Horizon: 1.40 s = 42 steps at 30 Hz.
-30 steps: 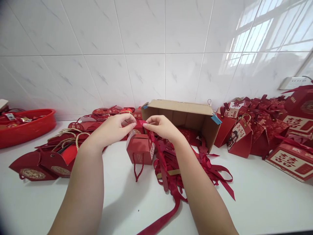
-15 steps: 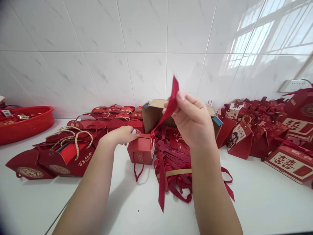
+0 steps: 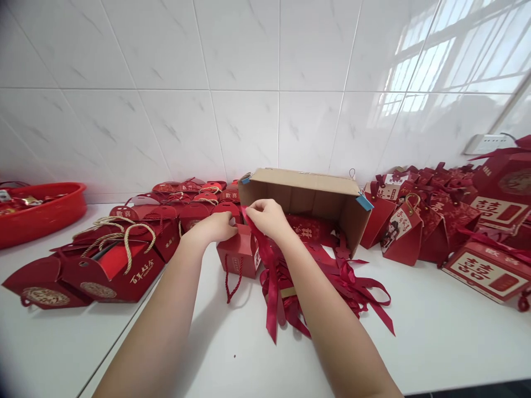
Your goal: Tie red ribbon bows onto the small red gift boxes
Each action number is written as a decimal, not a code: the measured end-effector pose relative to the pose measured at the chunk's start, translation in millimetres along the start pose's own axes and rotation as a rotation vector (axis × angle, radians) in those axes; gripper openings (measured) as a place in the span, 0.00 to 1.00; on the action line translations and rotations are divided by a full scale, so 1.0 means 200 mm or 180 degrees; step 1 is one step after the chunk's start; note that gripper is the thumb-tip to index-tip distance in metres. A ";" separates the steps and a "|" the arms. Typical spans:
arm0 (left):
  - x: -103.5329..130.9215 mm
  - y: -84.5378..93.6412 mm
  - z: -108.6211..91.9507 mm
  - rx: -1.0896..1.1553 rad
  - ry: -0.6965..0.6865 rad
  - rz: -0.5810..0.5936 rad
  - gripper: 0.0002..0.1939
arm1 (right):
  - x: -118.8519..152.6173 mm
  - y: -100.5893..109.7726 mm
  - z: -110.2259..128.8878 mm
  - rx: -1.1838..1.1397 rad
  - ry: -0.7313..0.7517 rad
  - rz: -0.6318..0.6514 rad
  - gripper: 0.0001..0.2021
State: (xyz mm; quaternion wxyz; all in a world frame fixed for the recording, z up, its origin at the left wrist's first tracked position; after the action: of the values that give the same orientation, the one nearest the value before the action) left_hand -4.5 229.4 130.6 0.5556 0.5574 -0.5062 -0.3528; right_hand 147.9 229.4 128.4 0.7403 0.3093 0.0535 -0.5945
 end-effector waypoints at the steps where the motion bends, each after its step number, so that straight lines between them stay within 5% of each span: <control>1: -0.01 0.00 0.00 0.0012 -0.0022 -0.0008 0.12 | 0.00 -0.02 -0.02 0.0090 -0.0002 0.0068 0.08; 12: 0.01 0.03 0.09 0.0141 -0.0780 0.0366 0.16 | -0.02 -0.12 -0.07 0.0250 -0.0113 0.0582 0.09; 29: 0.03 0.04 0.06 0.0172 -0.0826 0.0427 0.09 | 0.00 -0.17 -0.05 0.0667 -0.0224 0.0656 0.09; 42: 0.08 0.07 0.13 0.0844 -0.0886 0.1157 0.16 | 0.01 -0.17 -0.04 0.0762 -0.0219 0.0710 0.10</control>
State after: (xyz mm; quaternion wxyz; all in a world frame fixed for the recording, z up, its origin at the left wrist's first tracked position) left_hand -27.0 208.5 143.8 0.4570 0.4713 -0.7113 -0.2510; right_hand 118.6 228.2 108.0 0.7609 0.3787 -0.0778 -0.5210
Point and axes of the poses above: each hand's wrist, its own x-axis away from the middle knuckle, its own y-axis out of the back of the hand, z = x × y, the point moved 3 cm from there along -x, towards the middle knuckle, and after that the axes turned 14 degrees about y, right-handed, at the moved point
